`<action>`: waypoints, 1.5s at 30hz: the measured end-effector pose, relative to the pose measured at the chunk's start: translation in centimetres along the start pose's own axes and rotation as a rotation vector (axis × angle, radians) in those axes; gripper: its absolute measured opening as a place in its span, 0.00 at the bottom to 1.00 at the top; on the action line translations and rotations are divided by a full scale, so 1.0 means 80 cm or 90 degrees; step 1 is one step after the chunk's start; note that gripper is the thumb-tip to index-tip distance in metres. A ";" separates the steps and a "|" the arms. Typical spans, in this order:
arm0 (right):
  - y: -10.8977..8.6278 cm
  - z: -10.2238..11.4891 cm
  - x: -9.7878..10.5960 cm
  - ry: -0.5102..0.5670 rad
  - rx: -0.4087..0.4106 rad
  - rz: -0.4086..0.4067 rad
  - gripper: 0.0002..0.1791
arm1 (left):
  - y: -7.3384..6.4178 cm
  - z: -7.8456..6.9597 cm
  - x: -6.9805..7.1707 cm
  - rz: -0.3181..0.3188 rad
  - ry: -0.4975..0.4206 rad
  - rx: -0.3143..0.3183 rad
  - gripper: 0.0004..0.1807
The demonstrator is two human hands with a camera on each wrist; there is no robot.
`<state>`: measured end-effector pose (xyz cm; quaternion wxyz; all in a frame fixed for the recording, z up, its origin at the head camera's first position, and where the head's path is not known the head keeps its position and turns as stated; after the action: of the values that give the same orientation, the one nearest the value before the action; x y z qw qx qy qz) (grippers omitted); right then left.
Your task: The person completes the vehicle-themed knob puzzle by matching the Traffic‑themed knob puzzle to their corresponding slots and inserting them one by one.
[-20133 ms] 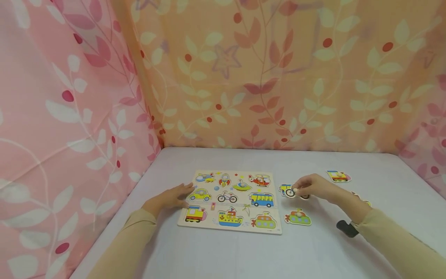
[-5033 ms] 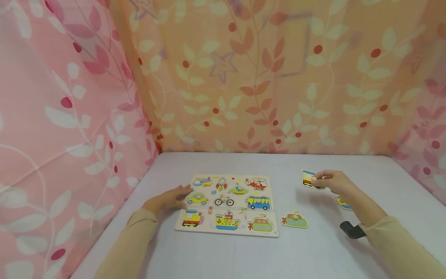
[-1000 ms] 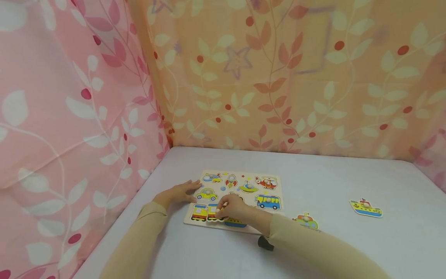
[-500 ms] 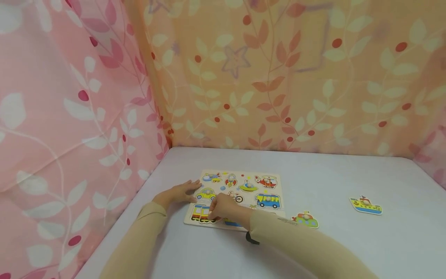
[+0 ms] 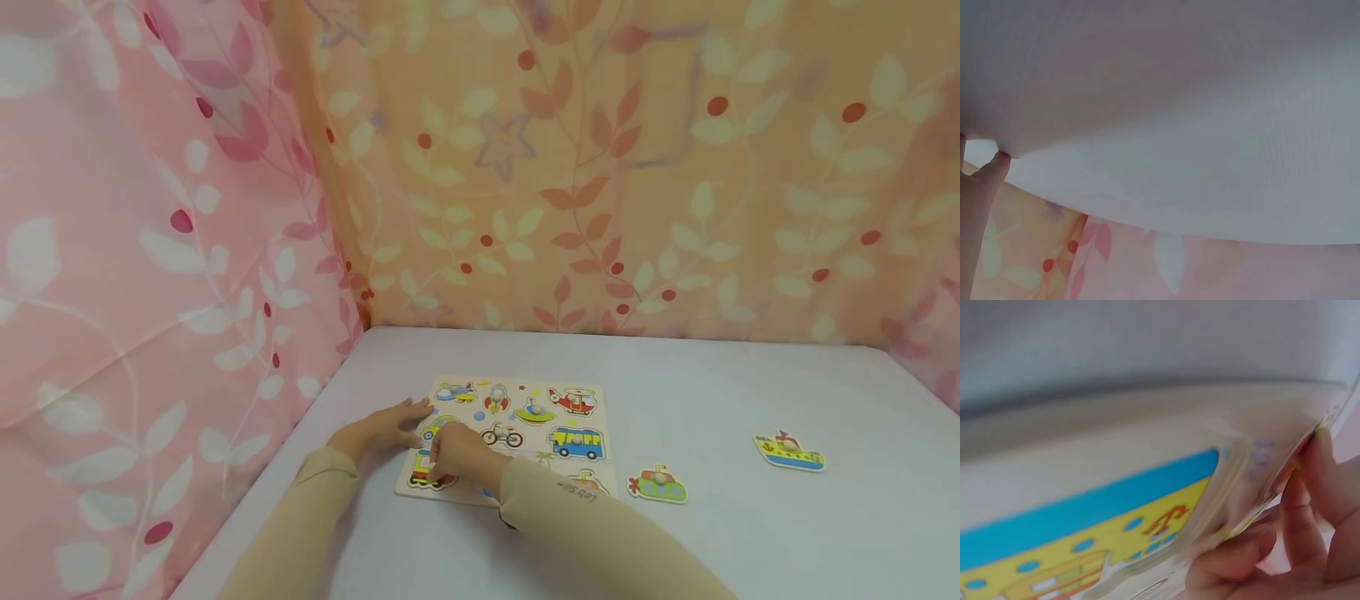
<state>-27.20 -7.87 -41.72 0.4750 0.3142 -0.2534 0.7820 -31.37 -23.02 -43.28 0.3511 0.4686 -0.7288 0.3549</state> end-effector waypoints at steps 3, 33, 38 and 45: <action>-0.001 0.001 -0.006 0.010 -0.004 0.013 0.14 | -0.003 0.001 -0.002 0.004 0.007 0.001 0.36; -0.051 -0.087 0.102 0.113 -0.064 -0.014 0.11 | 0.008 0.006 -0.006 0.015 0.025 0.027 0.38; -0.061 -0.107 0.130 0.116 -0.072 -0.033 0.10 | 0.010 0.006 -0.006 0.017 0.036 0.013 0.39; -0.081 -0.137 0.164 0.098 -0.084 -0.053 0.10 | 0.009 0.003 -0.004 0.022 0.031 -0.022 0.39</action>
<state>-28.68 10.14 -38.90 0.5449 0.2311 -0.2539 0.7650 -31.97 -22.91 -43.80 0.3704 0.4411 -0.7341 0.3597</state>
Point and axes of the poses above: each hand's wrist, its own y-axis towards the middle knuckle, its own x-axis out of the back of the hand, z = x × y, the point moved 5 cm from there along y, towards the middle knuckle, and after that the axes turned 6 degrees about -z, right-handed, at the moved point
